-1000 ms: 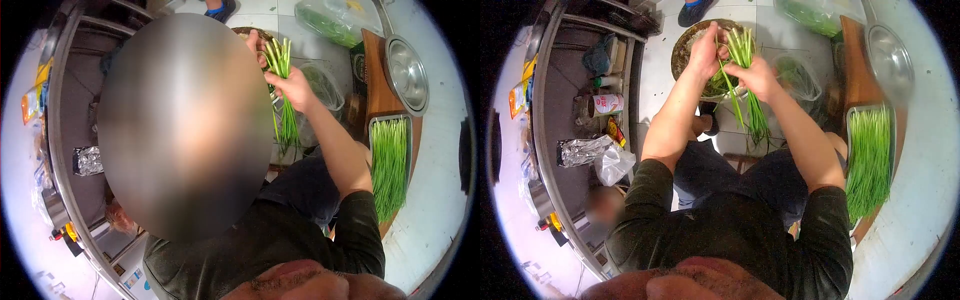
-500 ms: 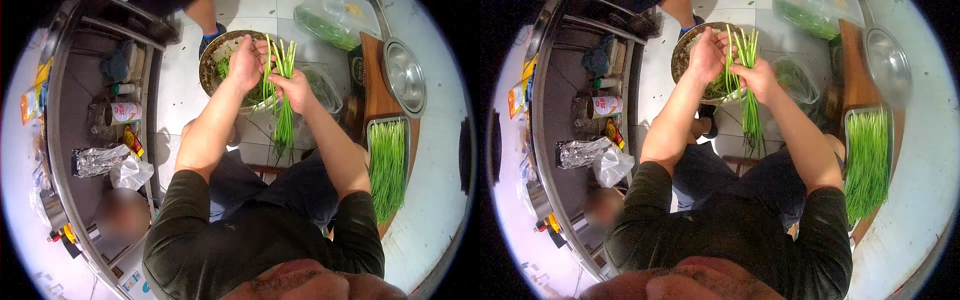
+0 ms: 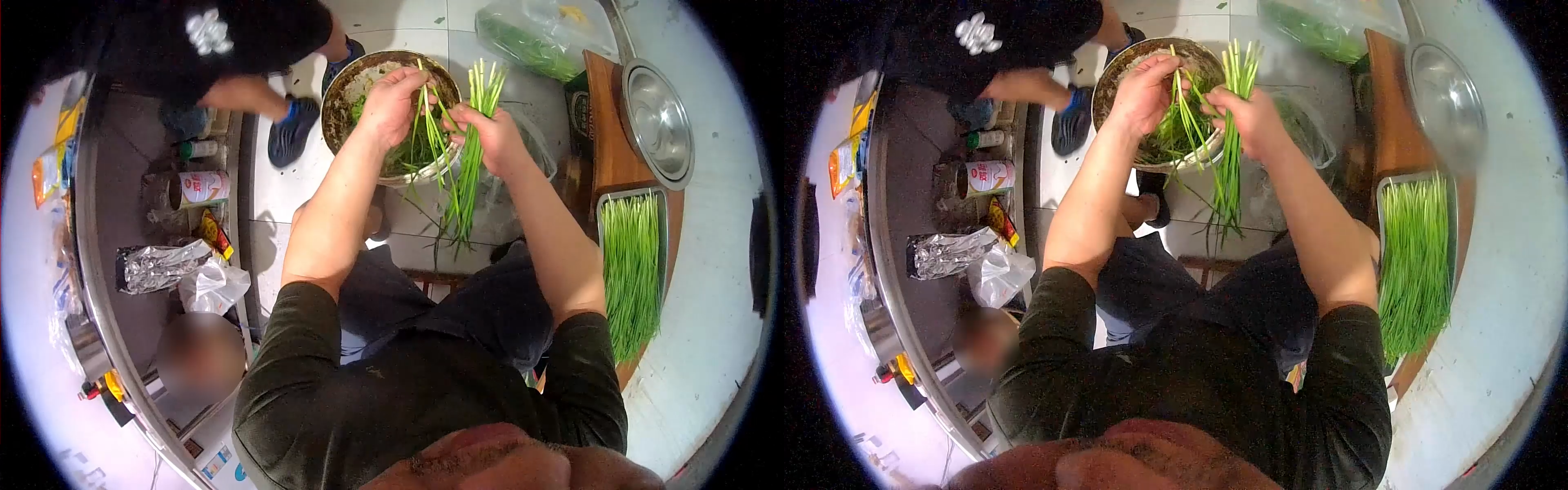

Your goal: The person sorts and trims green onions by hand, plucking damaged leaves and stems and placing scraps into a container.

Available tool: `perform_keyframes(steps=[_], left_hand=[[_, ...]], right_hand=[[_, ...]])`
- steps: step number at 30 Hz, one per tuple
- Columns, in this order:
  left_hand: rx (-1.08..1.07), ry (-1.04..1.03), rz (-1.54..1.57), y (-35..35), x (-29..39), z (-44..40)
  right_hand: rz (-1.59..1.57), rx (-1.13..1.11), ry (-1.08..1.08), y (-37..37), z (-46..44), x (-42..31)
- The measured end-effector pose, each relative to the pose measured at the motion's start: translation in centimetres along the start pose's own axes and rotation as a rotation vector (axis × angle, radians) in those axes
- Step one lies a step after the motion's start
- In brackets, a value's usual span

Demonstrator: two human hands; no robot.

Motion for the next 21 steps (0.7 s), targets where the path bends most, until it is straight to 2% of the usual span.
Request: perform_keyframes(steps=[4,8,11,14,18,21], left_hand=[[-0.004,0.002,-0.007,0.3,0.4,0.0],[-0.019,0.005,-0.036,0.3,0.2,-0.1],[-0.026,0.020,-0.047,0.1,0.0,-0.2],[-0.039,0.033,-0.040,-0.8,-0.5,0.1],[-0.067,0.034,-0.029,-1.6,-0.7,0.5],[-0.083,0.040,-0.005,-1.7,-0.3,0.8]], right_hand=[[0.321,0.228,0.177,1.0,-0.4,-1.3],[0.767,0.293,0.206,1.4,0.2,-5.1],[0.692,0.156,0.163,0.5,0.2,-4.3],[0.513,-0.038,0.257,0.1,0.0,-1.3],[0.288,-0.053,0.151,-1.3,0.3,-1.0],[0.321,0.003,0.118,-1.6,0.4,-1.7]])
Point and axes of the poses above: each hand's wrist, its own z-axis away from the middle knuckle, its own y-axis out of the back of the hand, x = y × z, the point moved 2 cm from there along -z, towards the middle knuckle, and after that the axes turned 15 degrees about y, right-handed, at the moved point
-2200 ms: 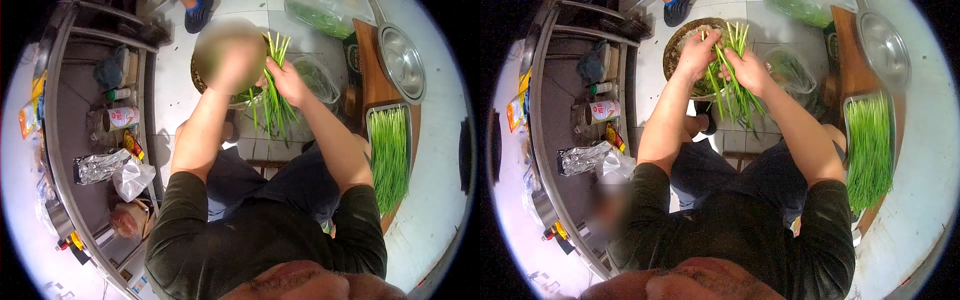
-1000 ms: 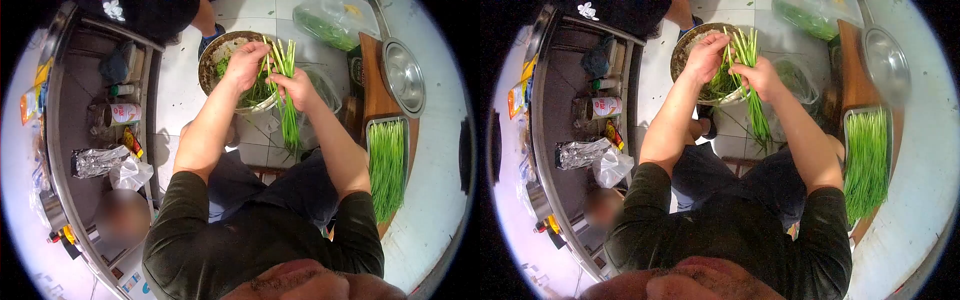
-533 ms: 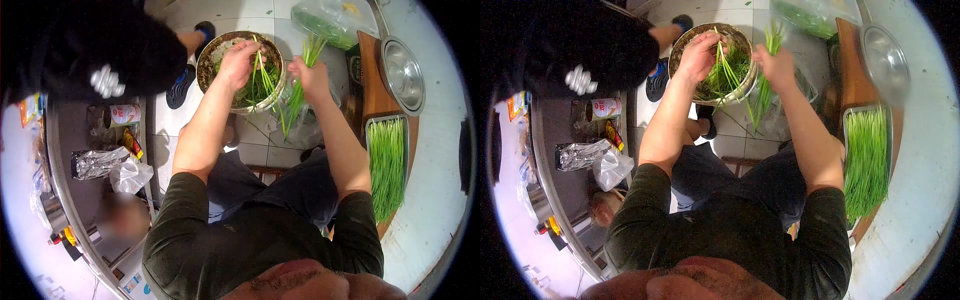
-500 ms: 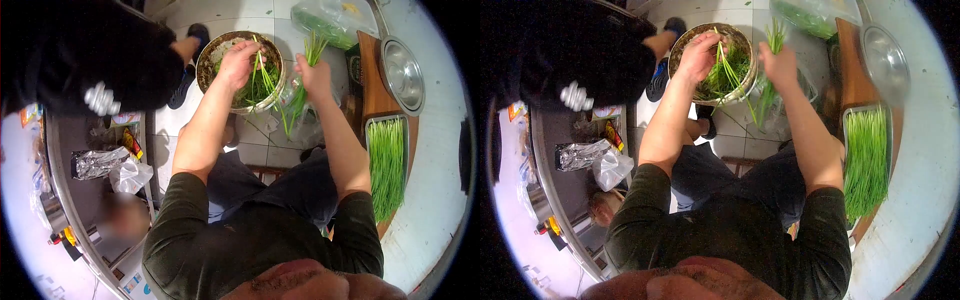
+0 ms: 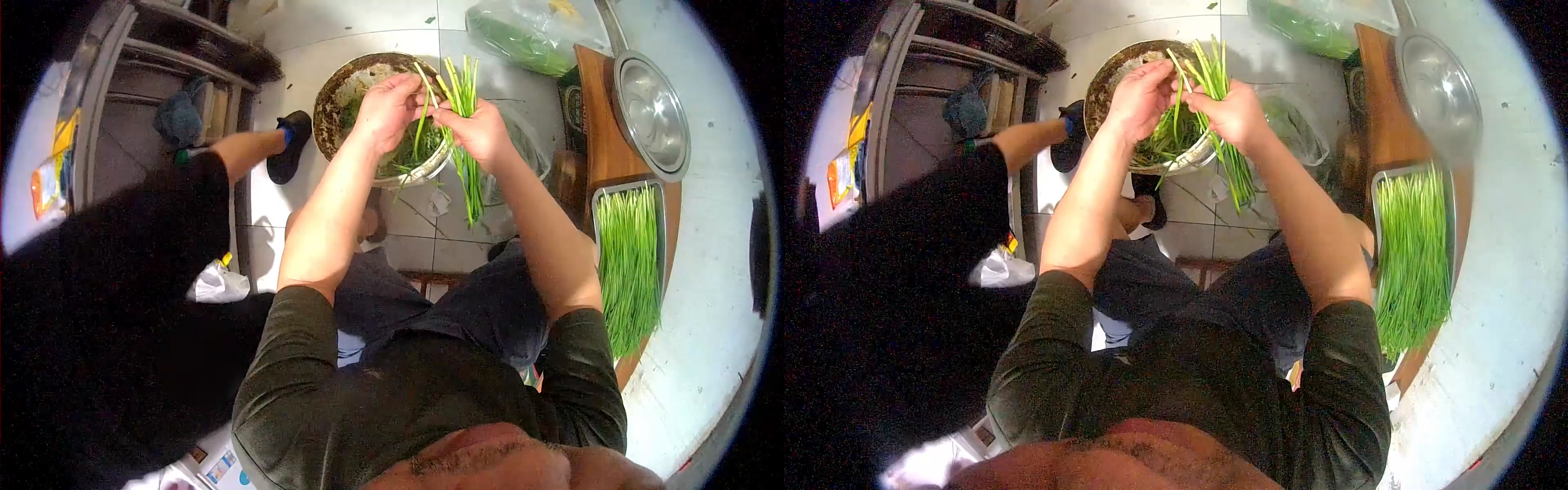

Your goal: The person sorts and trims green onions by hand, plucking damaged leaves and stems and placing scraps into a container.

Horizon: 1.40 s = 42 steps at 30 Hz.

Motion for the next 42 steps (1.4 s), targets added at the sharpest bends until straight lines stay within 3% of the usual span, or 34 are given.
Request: perform_keyframes(steps=[2,4,6,10,13,14,18,25,28,31,34,37,39,41,42], left_hand=[[0.044,-0.012,-0.012,0.2,-0.2,-0.2],[0.048,-0.117,-0.277,1.0,0.2,-0.5],[0.381,-0.159,-0.503,1.4,0.0,-0.7],[0.740,-0.039,-0.992,0.6,1.7,1.0],[0.625,-0.418,-0.841,1.1,0.7,0.5],[0.492,-0.196,-0.769,1.9,0.5,0.1],[0.223,-0.178,-0.608,2.5,-0.3,-0.6],[0.149,-0.152,-0.602,1.5,-0.4,0.0],[-0.058,-0.256,-0.469,1.5,-0.5,0.1],[0.090,-0.244,-0.623,1.7,-0.2,0.0],[0.036,-0.237,-0.648,0.4,0.9,1.6],[0.174,-0.423,-0.693,2.0,0.3,0.4],[0.224,-0.573,-0.656,3.3,0.8,-0.7],[0.201,-0.436,-0.339,4.0,0.9,-0.6],[0.240,-0.541,-0.575,4.4,1.1,-0.4]], right_hand=[[0.003,0.009,-0.011,0.3,0.0,0.3],[-0.021,0.011,-0.011,0.5,-0.1,0.7],[0.001,0.018,0.036,0.7,-0.3,0.8],[0.021,0.010,0.041,0.8,-0.3,0.7],[0.015,-0.041,-0.001,0.7,-0.2,0.0],[0.021,-0.057,-0.005,0.7,-0.2,0.1],[0.040,-0.072,-0.003,0.6,-0.1,0.3],[-0.015,-0.050,0.026,0.3,0.0,0.3],[-0.041,-0.079,-0.003,0.5,-0.2,0.4],[-0.100,-0.089,-0.029,0.4,-0.1,0.3],[-0.083,-0.090,-0.008,0.4,-0.1,0.2],[-0.119,-0.111,-0.036,0.5,0.1,0.2],[-0.128,-0.113,-0.063,0.8,0.0,0.6],[-0.123,-0.099,-0.073,0.9,0.0,0.8],[-0.114,-0.085,-0.069,0.9,0.0,0.8]])
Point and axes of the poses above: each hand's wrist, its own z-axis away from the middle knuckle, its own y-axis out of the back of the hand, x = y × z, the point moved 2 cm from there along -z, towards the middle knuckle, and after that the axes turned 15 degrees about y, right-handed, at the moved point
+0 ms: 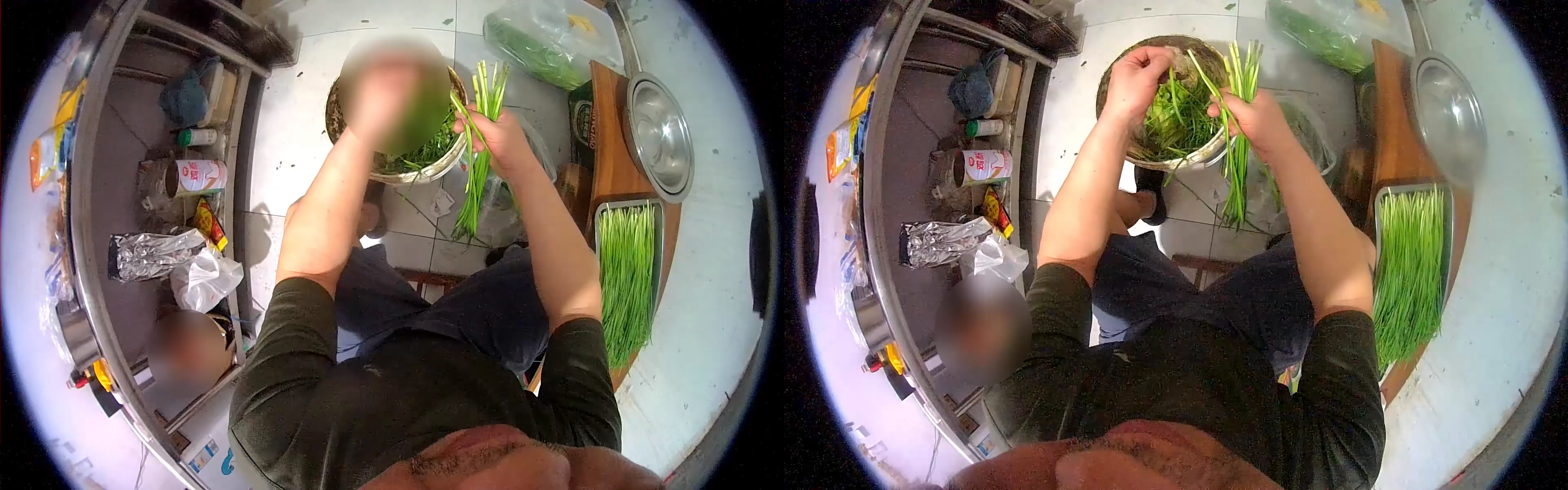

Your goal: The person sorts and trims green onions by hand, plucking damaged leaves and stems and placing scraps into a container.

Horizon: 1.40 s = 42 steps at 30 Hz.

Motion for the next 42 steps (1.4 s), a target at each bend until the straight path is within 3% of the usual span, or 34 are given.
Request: perform_keyframes(steps=[2,5,6,9,11,13,19,22,25,31,36,39,40,42], left_hand=[[0.070,-0.213,-0.441,0.7,-0.3,0.2],[0.164,-0.246,-0.732,0.2,-1.3,0.0],[0.119,-0.209,-0.684,0.0,-1.2,0.1],[0.015,-0.436,-0.515,-0.7,-0.4,1.1],[0.018,-0.606,-0.693,-1.3,-0.4,1.3],[0.084,-0.671,-1.179,-2.1,-0.8,0.9],[-0.027,-0.527,-1.032,-2.4,-0.3,1.1],[-0.132,-0.217,-0.679,-2.1,1.6,2.1],[0.044,-0.623,-1.074,-2.0,1.1,1.7],[0.319,-0.696,-1.209,-0.1,-0.7,0.2],[0.240,-0.234,-0.585,2.8,-1.9,-0.2],[0.264,-0.197,-0.723,2.2,-1.1,0.1],[0.298,-0.325,-0.722,1.4,-0.1,0.2],[0.228,0.219,-0.429,-0.9,2.4,1.4]], right_hand=[[0.005,0.026,0.020,-0.2,0.0,-0.1],[0.038,0.040,0.052,-0.5,0.0,-0.5],[0.076,0.032,0.051,-0.6,-0.1,-0.6],[0.120,0.025,0.062,-0.8,-0.1,-0.5],[0.129,0.018,0.074,-0.8,-0.1,-0.2],[0.141,0.004,0.087,-0.7,-0.3,0.1],[0.172,0.017,0.064,-0.9,-0.2,-0.1],[0.282,0.016,0.094,-0.4,-0.6,1.0],[0.234,0.028,0.141,-0.6,-0.5,0.7],[0.225,-0.002,0.121,-0.5,-0.1,-0.1],[0.239,0.020,0.086,0.0,0.3,-1.4],[0.209,0.025,0.104,0.1,0.1,-1.2],[0.195,0.025,0.114,0.1,0.1,-1.1],[0.175,0.027,0.081,-0.3,0.0,-1.3]])
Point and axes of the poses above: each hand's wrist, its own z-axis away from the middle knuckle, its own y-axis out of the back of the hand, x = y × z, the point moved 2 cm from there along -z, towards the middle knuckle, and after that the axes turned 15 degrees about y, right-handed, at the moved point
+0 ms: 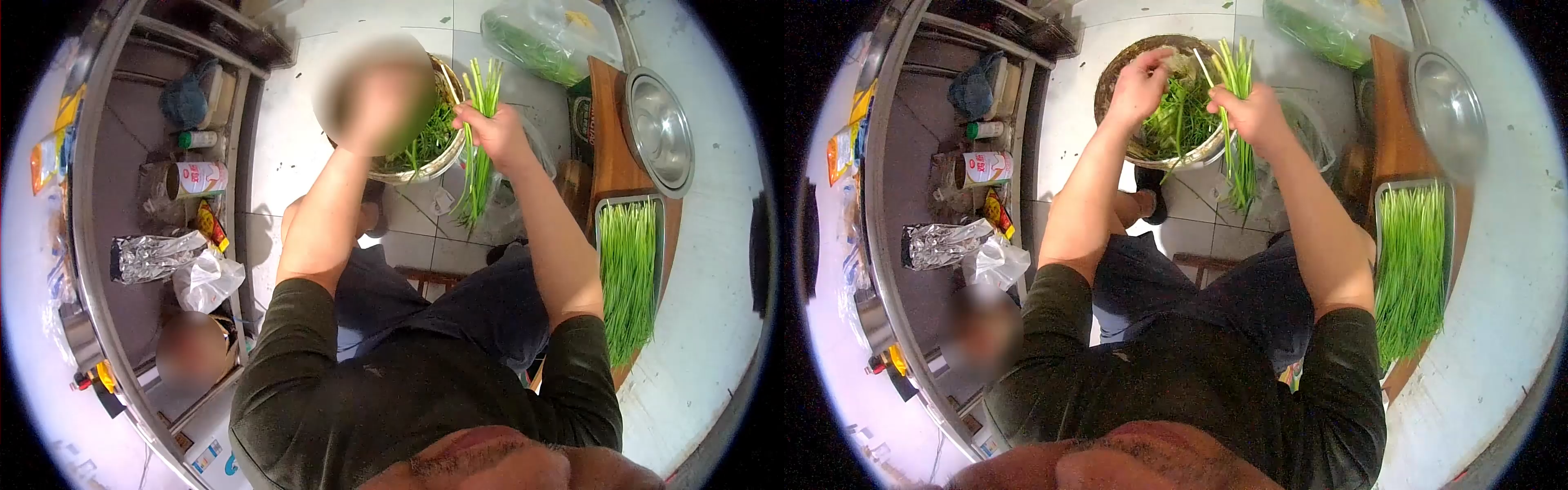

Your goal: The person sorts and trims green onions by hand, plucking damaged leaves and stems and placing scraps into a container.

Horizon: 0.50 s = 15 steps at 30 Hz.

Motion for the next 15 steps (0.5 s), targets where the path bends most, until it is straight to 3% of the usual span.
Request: perform_keyframes(steps=[3,5,9,11,15], left_hand=[[-0.217,0.179,-0.053,-0.6,-0.8,-0.4],[-0.263,-0.151,-0.056,-1.8,-3.5,-1.5],[-0.477,-0.176,0.110,-3.2,-1.8,-0.1],[-0.599,-0.030,0.240,-2.6,-0.1,1.4],[-0.451,-0.119,0.126,-2.6,-1.1,0.4]], right_hand=[[-0.004,-0.008,-0.019,-0.3,0.0,-0.2],[-0.010,-0.021,-0.015,-0.4,0.0,-0.2],[-0.039,-0.056,0.003,-0.4,-0.1,0.2],[-0.035,-0.086,0.001,-0.4,0.0,0.4],[-0.027,-0.143,-0.018,-0.3,0.1,0.0]])
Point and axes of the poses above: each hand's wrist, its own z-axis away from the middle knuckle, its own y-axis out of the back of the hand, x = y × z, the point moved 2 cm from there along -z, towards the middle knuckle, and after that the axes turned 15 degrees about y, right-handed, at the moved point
